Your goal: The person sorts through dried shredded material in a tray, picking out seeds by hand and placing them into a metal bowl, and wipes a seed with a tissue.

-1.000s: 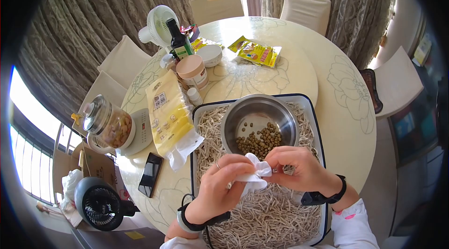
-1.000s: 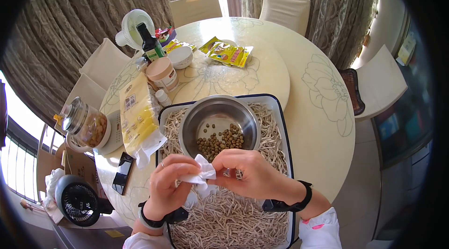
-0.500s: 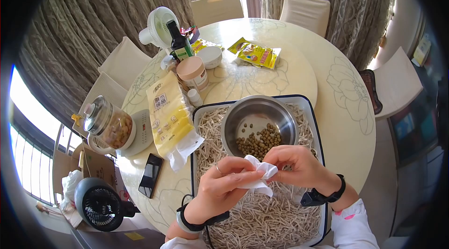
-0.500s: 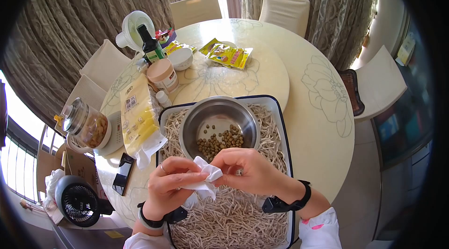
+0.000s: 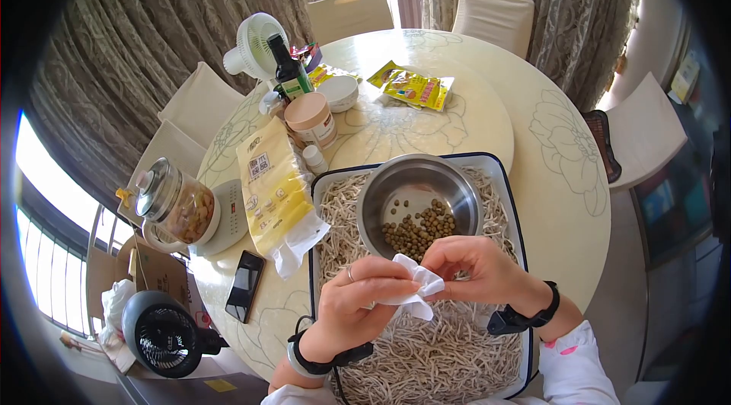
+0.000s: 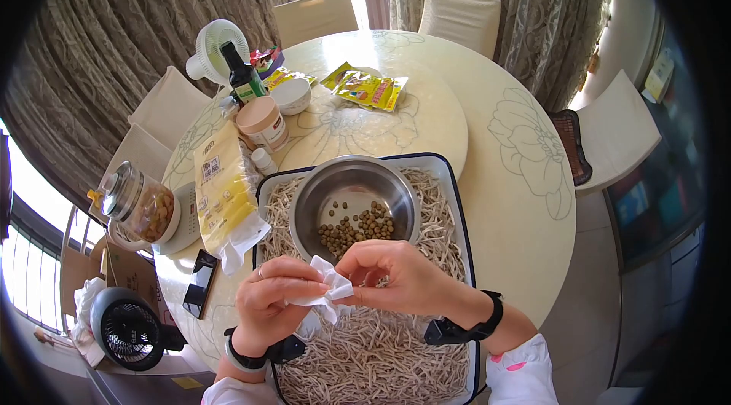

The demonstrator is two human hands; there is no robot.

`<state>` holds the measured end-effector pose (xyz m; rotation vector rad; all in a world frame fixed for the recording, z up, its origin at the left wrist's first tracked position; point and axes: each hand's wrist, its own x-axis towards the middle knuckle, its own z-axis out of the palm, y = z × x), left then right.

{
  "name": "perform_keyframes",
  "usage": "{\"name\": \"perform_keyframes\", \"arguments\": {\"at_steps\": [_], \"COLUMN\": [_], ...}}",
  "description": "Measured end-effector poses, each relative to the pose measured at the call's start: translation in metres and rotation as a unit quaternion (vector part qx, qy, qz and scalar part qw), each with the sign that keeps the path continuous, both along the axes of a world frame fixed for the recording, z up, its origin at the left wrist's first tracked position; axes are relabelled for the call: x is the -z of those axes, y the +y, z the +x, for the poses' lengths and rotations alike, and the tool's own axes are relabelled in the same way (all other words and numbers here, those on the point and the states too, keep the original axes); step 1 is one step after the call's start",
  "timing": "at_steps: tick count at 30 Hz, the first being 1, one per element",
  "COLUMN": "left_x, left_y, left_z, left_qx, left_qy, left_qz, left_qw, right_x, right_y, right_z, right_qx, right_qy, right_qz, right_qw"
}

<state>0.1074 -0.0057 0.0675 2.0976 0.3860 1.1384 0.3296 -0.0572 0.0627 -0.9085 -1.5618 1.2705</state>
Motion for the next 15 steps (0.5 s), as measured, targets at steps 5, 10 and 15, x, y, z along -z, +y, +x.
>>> {"name": "perform_keyframes", "arguments": {"at_steps": [5,10,15], "left_x": [-0.0017,0.0022,0.0026], "left_y": [0.0033,0.0058,0.006], "left_z": [-0.0021,-0.0038,-0.0048], "left_qx": [0.033,0.071,0.051], "left_qy": [0.006,-0.007,-0.06], "left_qz": [-0.106,-0.159,-0.239], "left_qw": [0.994,0.985,0.968], "right_x": [-0.0035,-0.005,-0.0039], "right_y": [-0.0007,-0.002,-0.0042], "right_z": [-0.0019,-0.0002,0.0002], "right_qx": [0.032,0.029,-0.036], "right_qy": [-0.045,-0.07,0.084], "right_qz": [0.056,0.07,-0.073], "right_qw": [0.997,0.995,0.993]}}
